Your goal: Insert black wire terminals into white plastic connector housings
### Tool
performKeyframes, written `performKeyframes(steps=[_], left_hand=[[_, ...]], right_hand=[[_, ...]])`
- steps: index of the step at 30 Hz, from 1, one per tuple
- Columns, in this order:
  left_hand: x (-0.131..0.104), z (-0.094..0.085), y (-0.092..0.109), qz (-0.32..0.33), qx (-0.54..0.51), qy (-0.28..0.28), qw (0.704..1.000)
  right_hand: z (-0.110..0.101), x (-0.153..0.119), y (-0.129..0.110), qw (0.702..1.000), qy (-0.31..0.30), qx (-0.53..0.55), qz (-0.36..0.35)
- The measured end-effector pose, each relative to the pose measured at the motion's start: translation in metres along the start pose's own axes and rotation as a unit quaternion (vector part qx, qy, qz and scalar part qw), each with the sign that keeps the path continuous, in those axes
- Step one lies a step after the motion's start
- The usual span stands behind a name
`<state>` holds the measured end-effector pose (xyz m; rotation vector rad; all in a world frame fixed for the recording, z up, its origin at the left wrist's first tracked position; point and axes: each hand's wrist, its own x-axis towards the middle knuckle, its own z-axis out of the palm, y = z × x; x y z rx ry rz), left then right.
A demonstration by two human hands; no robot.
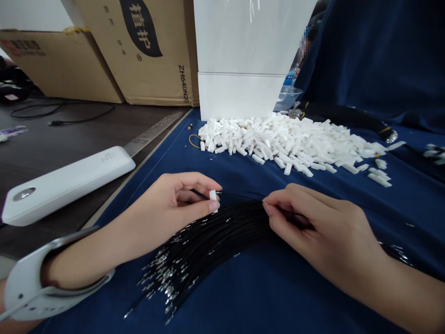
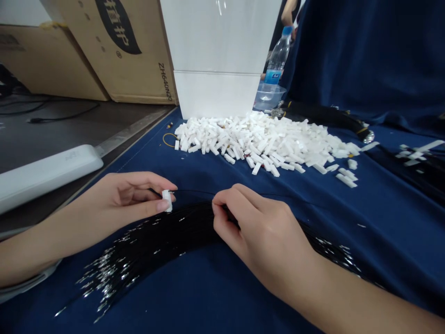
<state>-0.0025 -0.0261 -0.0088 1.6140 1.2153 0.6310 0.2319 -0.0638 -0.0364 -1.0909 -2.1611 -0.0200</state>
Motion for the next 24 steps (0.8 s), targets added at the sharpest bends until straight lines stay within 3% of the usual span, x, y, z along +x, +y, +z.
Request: performKeyframes(steps=[8,24], left_hand=[[0.0012,0.0,-0.0016,0.031,0.001,0.006,1.0],[0.0002,0.0017,0.0039,0.02,0.054,0.013,0.998]], right_hand=[[0.0007,0.0011,0.001,1.0,0.008,-0.013,-0.011],[0.0003,0.0018,0.0002,0.999,-0.008,-0.012,0.029]])
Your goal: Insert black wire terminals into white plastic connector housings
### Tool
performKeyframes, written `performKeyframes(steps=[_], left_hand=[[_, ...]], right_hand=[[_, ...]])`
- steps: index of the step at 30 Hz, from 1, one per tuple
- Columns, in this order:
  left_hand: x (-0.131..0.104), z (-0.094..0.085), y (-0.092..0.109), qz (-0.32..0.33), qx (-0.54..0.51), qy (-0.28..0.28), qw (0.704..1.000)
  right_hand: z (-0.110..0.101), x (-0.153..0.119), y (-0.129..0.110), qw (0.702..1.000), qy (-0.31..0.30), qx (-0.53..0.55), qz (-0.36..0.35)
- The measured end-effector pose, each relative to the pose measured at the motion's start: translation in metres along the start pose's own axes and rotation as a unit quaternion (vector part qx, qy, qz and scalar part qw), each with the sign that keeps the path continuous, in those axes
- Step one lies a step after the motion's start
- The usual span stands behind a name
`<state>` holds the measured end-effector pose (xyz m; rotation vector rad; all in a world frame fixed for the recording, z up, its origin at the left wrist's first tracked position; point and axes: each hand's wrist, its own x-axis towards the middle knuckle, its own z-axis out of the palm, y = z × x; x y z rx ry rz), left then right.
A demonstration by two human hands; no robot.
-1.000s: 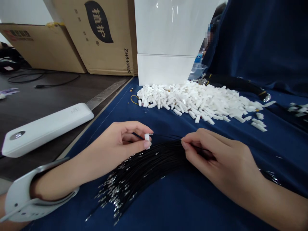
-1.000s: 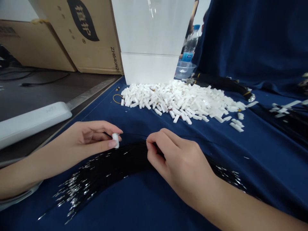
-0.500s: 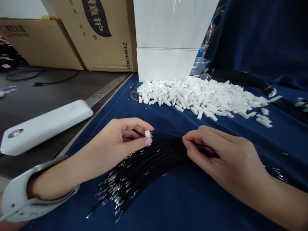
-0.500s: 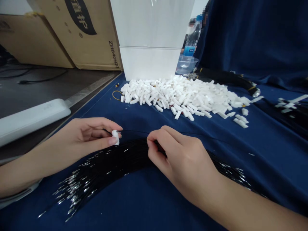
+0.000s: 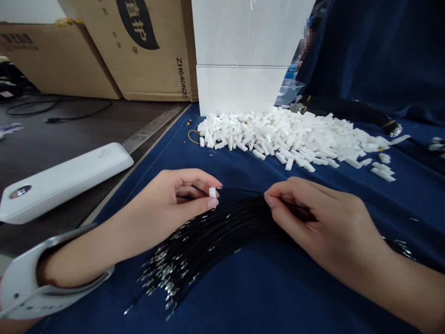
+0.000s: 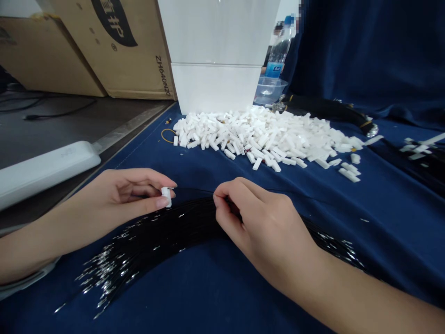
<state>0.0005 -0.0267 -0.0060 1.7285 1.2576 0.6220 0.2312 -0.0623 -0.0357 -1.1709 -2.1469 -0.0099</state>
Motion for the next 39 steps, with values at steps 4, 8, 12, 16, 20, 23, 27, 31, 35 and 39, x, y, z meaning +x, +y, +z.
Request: performKeyframes(steps=[4,8,12,16,20,23,27,31,35,39], left_hand=[[-0.002,0.0,0.002,-0.003,0.009,0.0,1.0],[-0.001,0.0,0.002,-0.012,0.012,0.003,1.0],[0.0,0.001,0.003,-0.014,0.0,0.007,1.0],[-0.001,0.001,0.002,-0.018,-0.005,0.007,1.0],[0.0,0.001,-0.002,0.002,-0.007,-0.003,1.0],[0.001,0.001,-0.004,0.005,-0.002,0.005,1.0],[0.001,0.001,-0.003,0.005,0.012,0.019,1.0],[0.001,0.002,-0.004,0.014,0.022,0.033,0.999],[0.0,0.002,-0.005,0.009,0.02,0.018,1.0],[-0.001,0.001,-0.007,0.019,0.025,0.009,0.999]], right_hand=[[-0.001,0.0,0.001,1.0,-0.005,0.008,0.002],[-0.001,-0.001,0.0,1.0,-0.012,0.015,-0.004],[-0.001,-0.001,0.0,1.0,-0.007,0.012,-0.004],[-0.001,-0.002,0.0,1.0,-0.004,0.015,-0.009],[0.0,-0.001,0.0,1.0,-0.005,0.014,-0.009],[0.0,0.0,-0.001,1.0,-0.005,0.017,-0.004],[-0.001,0.0,-0.001,0.999,-0.017,0.041,0.001],[-0.003,-0.001,-0.002,0.998,-0.023,0.062,0.01],[-0.002,0.0,-0.002,0.999,-0.006,0.044,0.021],[0.0,0.001,-0.002,0.999,-0.011,0.043,0.023]])
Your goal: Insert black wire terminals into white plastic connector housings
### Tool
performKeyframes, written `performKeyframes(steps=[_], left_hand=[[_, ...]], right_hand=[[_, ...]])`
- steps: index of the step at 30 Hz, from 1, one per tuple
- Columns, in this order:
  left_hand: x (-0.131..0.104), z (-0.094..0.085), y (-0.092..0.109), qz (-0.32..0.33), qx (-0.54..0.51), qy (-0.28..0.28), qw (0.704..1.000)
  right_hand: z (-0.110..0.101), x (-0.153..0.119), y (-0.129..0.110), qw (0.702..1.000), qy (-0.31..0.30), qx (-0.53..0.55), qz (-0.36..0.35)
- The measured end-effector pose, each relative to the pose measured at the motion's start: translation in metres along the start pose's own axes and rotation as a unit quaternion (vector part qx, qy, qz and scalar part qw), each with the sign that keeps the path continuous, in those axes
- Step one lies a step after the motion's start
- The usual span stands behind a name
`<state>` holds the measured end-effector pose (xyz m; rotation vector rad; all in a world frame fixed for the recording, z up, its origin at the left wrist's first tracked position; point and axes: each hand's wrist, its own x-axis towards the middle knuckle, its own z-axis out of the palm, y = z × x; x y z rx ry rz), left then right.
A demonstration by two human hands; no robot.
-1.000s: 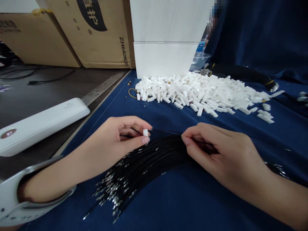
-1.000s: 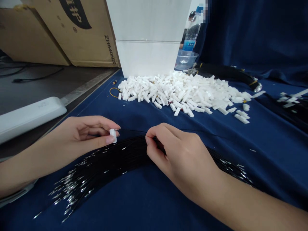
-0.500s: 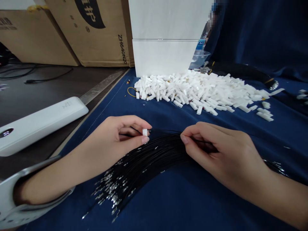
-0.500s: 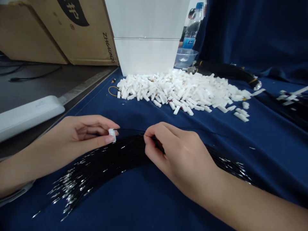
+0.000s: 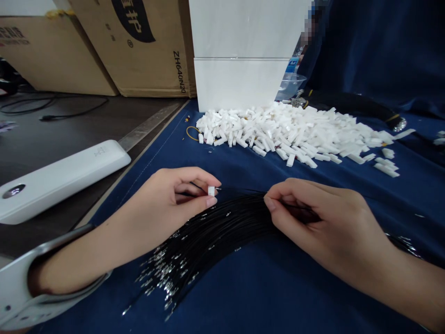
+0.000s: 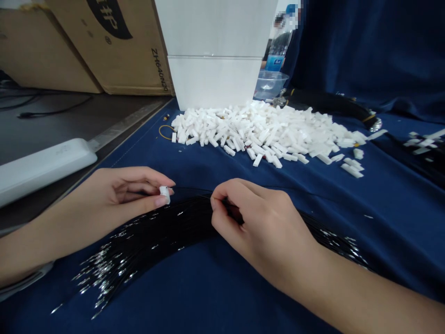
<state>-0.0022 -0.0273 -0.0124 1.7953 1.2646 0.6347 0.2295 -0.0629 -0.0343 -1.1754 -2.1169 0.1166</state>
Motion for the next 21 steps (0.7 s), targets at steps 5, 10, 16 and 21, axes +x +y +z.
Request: performKeyframes(steps=[5,10,16,21], left_hand=[[0.0023,0.0001,0.0009,0.0,-0.003,-0.001,1.0],[0.0015,0.0004,0.0022,-0.001,-0.01,0.002,1.0],[0.0003,-0.0002,0.0036,-0.008,-0.01,0.002,1.0],[0.0013,0.0011,0.0051,-0.014,0.006,0.009,1.0]], right_hand=[[-0.001,-0.0003,-0.0005,1.0,-0.002,-0.003,0.004],[-0.0001,0.0001,0.0004,1.0,-0.004,-0.004,0.0],[-0.0008,-0.0009,-0.0008,1.0,-0.005,0.009,0.001],[-0.0037,0.0008,-0.0038,0.998,-0.027,0.058,0.003]])
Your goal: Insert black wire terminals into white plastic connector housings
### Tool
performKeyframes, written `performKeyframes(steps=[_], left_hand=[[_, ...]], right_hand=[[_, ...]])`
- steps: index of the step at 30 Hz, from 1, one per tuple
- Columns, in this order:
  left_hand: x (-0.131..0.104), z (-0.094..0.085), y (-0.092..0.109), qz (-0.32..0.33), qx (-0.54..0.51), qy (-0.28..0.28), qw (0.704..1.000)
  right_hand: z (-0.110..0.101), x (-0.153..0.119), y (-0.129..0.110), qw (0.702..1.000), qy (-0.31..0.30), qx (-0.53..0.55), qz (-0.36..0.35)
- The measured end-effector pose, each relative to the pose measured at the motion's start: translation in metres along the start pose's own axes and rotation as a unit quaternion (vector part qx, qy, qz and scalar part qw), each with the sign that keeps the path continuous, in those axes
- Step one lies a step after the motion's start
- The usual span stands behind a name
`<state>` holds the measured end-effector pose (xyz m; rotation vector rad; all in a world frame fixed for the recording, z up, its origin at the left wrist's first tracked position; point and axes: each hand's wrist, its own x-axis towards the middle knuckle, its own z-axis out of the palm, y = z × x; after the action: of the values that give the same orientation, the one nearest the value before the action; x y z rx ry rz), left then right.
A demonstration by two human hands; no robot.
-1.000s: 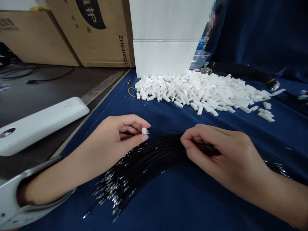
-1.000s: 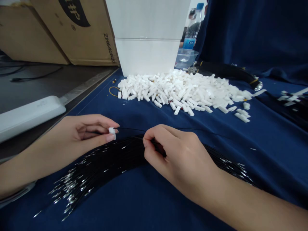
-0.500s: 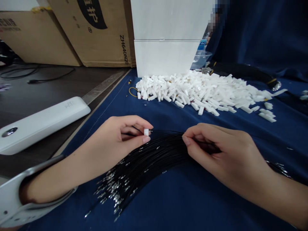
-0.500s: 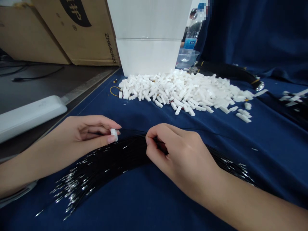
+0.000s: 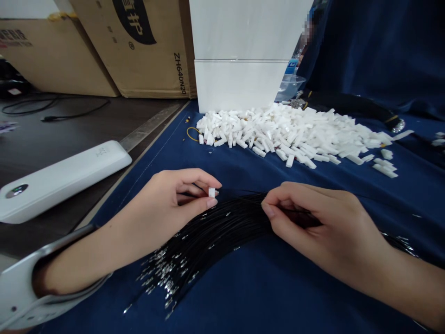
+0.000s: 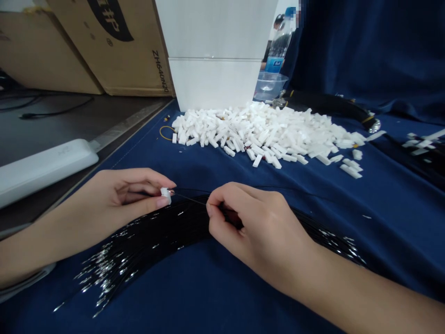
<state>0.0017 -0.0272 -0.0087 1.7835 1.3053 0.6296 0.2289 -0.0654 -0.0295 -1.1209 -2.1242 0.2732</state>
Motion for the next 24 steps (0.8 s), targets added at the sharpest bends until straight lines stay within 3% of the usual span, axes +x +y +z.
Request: performKeyframes(steps=[8,16,24], left_hand=[[-0.004,0.002,0.001,0.027,-0.012,-0.001,1.0],[-0.004,0.005,-0.001,0.113,0.062,0.018,0.992],[0.0,0.002,-0.006,0.083,-0.002,-0.031,0.996]], right_hand=[[0.004,0.0,0.005,0.999,0.008,-0.034,0.031],[0.009,0.017,-0.006,0.991,-0.096,-0.09,-0.025],[0.028,0.032,-0.004,0.989,-0.108,-0.077,-0.065]])
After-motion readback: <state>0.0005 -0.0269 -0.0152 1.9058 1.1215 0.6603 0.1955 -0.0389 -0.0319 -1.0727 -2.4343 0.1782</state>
